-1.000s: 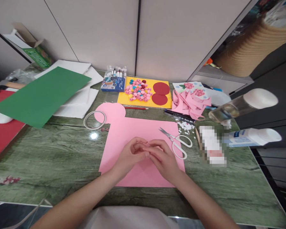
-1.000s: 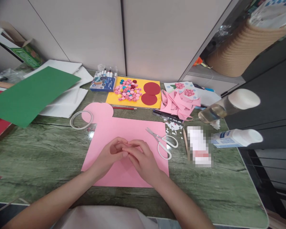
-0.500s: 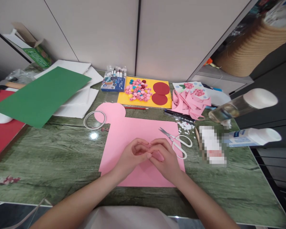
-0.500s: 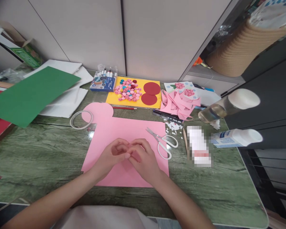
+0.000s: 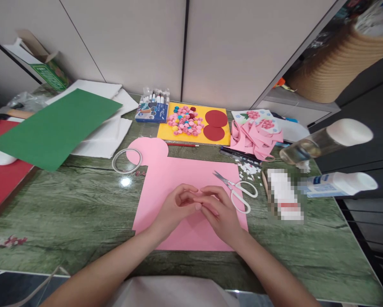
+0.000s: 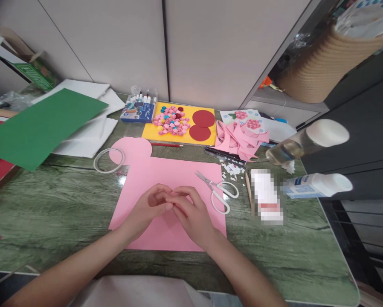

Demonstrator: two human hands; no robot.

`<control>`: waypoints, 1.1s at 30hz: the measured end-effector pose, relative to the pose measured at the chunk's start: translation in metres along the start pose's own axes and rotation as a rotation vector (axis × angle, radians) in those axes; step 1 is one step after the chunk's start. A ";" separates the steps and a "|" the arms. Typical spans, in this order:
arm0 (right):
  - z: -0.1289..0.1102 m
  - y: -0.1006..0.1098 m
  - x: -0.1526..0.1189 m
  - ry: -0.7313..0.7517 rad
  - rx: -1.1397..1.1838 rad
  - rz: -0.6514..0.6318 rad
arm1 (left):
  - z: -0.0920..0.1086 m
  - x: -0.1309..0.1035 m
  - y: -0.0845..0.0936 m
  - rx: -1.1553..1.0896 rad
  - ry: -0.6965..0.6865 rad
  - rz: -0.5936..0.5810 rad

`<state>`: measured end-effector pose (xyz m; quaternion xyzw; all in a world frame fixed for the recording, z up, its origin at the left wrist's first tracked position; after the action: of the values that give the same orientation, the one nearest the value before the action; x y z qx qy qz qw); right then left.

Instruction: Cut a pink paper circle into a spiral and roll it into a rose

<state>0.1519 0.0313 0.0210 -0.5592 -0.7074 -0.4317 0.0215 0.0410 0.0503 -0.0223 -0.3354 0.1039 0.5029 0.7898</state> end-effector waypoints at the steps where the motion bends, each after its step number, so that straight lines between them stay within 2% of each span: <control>1: 0.001 0.001 -0.001 -0.012 -0.013 0.014 | 0.000 0.000 0.000 0.001 0.003 0.002; 12: 0.005 0.001 -0.001 -0.082 -0.011 0.035 | -0.003 0.000 -0.001 0.002 0.024 0.009; 20: -0.002 0.003 0.003 -0.030 0.000 -0.011 | 0.000 0.000 0.002 0.000 0.001 0.013; 27: -0.002 -0.005 0.001 0.015 0.032 -0.072 | 0.005 -0.001 -0.002 0.049 0.017 0.025; 33: 0.001 0.002 -0.001 -0.006 -0.041 0.016 | 0.003 -0.001 0.000 -0.005 -0.002 0.026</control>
<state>0.1543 0.0307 0.0209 -0.5665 -0.6938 -0.4445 0.0114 0.0402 0.0512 -0.0198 -0.3357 0.1061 0.5139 0.7823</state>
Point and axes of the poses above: each hand's wrist, its own x-axis towards the middle knuckle, its own y-axis out of the back of the hand, z = x × y, the point moved 7 cm from there along x, towards the middle knuckle, and after that the axes turned 13 degrees about y, right-handed, at the moved point
